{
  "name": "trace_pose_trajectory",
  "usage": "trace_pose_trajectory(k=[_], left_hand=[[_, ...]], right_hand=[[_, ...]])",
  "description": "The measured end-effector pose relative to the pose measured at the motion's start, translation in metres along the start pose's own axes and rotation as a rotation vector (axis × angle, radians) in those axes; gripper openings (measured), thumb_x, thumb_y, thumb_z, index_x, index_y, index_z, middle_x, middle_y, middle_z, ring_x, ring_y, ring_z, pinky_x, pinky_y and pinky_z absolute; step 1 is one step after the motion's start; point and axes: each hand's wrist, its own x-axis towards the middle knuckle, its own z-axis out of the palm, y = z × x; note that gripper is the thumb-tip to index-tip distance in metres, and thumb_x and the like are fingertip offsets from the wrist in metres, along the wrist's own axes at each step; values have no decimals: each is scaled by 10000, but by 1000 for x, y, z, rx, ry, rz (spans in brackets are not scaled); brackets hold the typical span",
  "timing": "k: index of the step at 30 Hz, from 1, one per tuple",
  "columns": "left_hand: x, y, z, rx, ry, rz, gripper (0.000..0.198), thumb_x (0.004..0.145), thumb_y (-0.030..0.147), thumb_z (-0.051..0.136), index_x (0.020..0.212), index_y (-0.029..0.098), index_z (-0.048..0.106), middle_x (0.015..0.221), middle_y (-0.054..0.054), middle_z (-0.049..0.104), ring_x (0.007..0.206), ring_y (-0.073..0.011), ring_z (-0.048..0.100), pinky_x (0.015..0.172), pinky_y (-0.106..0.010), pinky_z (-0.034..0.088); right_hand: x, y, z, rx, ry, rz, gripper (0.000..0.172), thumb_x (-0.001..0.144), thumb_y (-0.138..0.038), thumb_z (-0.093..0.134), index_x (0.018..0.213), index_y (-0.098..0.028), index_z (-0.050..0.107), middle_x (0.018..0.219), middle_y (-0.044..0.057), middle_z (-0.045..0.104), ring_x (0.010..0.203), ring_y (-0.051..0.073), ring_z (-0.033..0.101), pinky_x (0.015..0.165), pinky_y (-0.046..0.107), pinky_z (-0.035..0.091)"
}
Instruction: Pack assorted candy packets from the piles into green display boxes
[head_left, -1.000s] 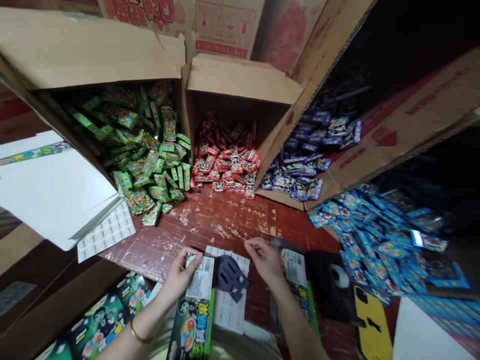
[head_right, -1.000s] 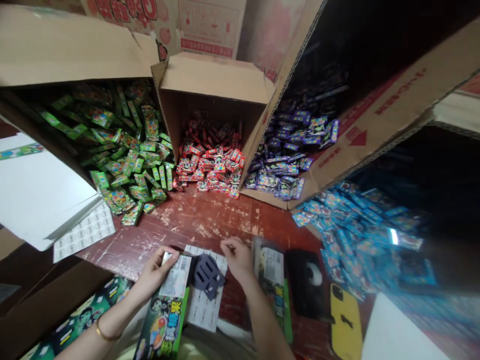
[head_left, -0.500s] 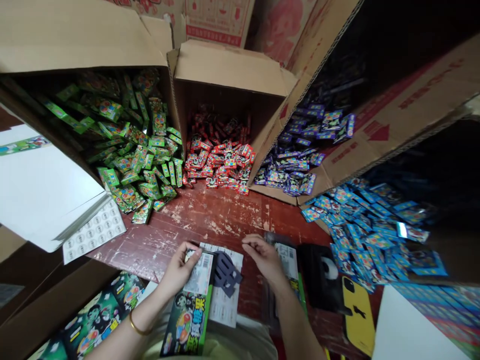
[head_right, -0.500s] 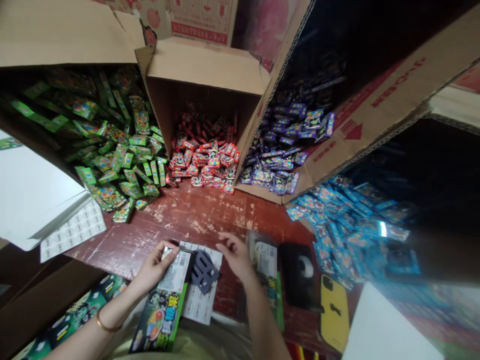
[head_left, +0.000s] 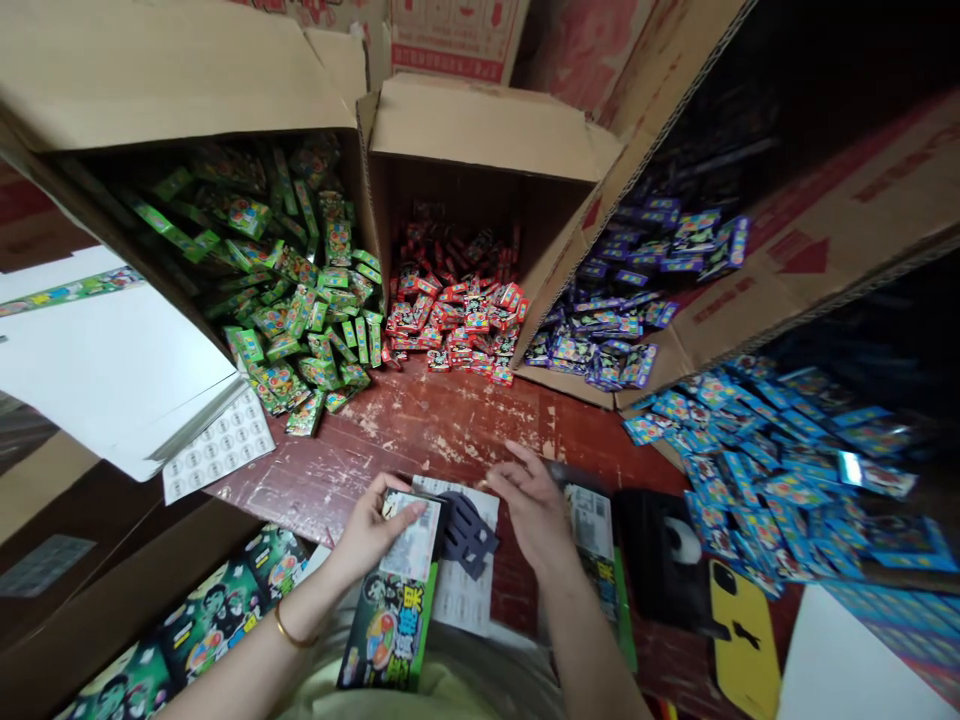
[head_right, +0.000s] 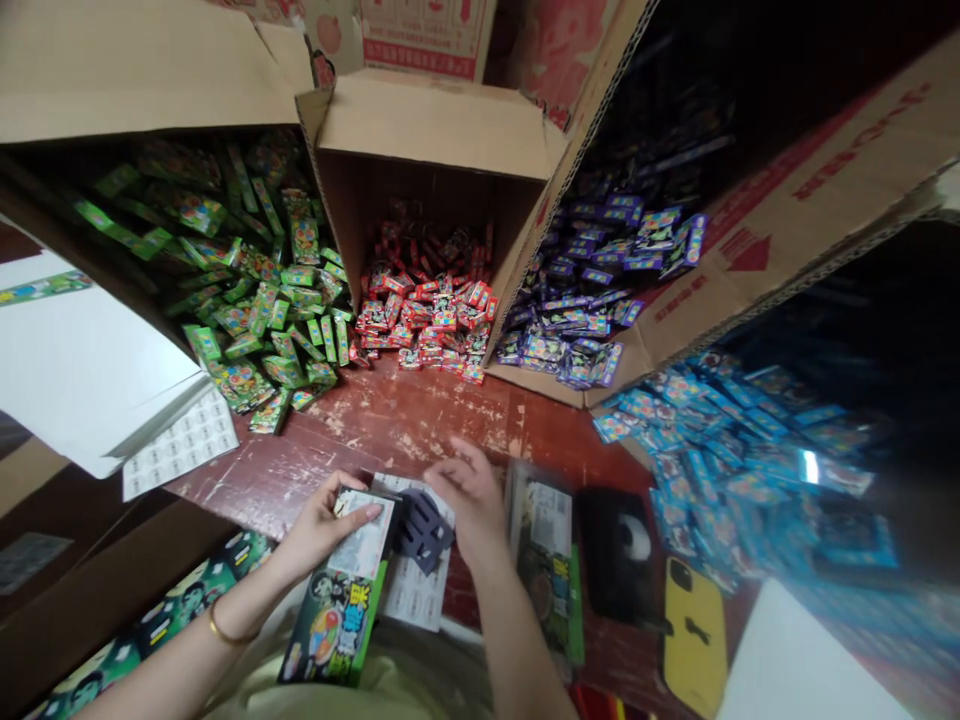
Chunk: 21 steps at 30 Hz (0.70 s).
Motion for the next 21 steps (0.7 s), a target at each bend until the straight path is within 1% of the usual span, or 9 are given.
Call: trace_pose_trajectory(k=[2,4,7,10,12,16,17,19,21], left_hand=[[-3,7,0,26,-26,44,322,698,348,762,859,211,518,734,39,608,662,-146,560,628,-247,433],[-5,11,0,71,-28,114,304,696,318,766,849,209,528,770,31,612,745,-158,567,698,-260,435],[-7,12,1,120,-10,172,293,689,306,767,845,207,540,774,30,598,783,-167,556,736,-274,425],[-8,13,3,134,1,188,322,664,301,784,846,204,536,771,24,589,792,-178,550,741,-284,428],[-10,15,4,118,8,189,327,664,306,783,841,203,528,786,16,591,810,-184,554,759,-292,434],[-14,26,10,35,25,161,299,725,332,726,889,211,507,822,5,597,825,-179,577,780,-300,455],[-14,29,11,10,28,154,327,719,331,728,927,214,504,845,-2,611,836,-182,587,787,-304,462],[-17,34,11,-25,3,123,417,675,322,763,991,218,511,886,-18,644,858,-194,607,793,-310,476],[-22,37,5,-34,-102,49,442,630,323,797,983,208,557,878,-30,672,834,-205,623,759,-306,492]], right_hand=[[-7,-3,23,-45,-91,-35,519,605,-309,815,1049,-220,561,675,-29,665,667,170,625,683,320,490],[-11,2,37,-107,-173,-75,477,653,-259,773,1069,-217,543,692,-25,677,673,171,630,697,322,487],[-13,17,43,-211,-240,-129,459,687,-180,724,1099,-212,525,710,-26,678,682,165,627,722,321,471],[-11,28,41,-272,-252,-141,471,654,-125,720,1080,-216,541,724,-35,658,680,152,608,700,300,452],[-9,30,41,-231,-247,-74,510,614,-111,742,1073,-220,549,747,-41,644,672,136,593,663,273,442],[-6,32,40,-15,-275,286,474,628,-210,755,1056,-194,555,712,-43,628,653,125,601,633,249,443],[-6,33,39,5,-289,340,467,650,-244,749,1068,-185,551,708,-37,635,664,130,611,644,252,448],[-5,33,33,-41,-348,323,534,673,-277,759,1143,-182,526,717,-28,655,682,137,625,663,257,455],[-3,32,24,-141,-416,215,640,652,-279,796,1215,-200,500,700,-36,662,670,143,630,662,262,465]])
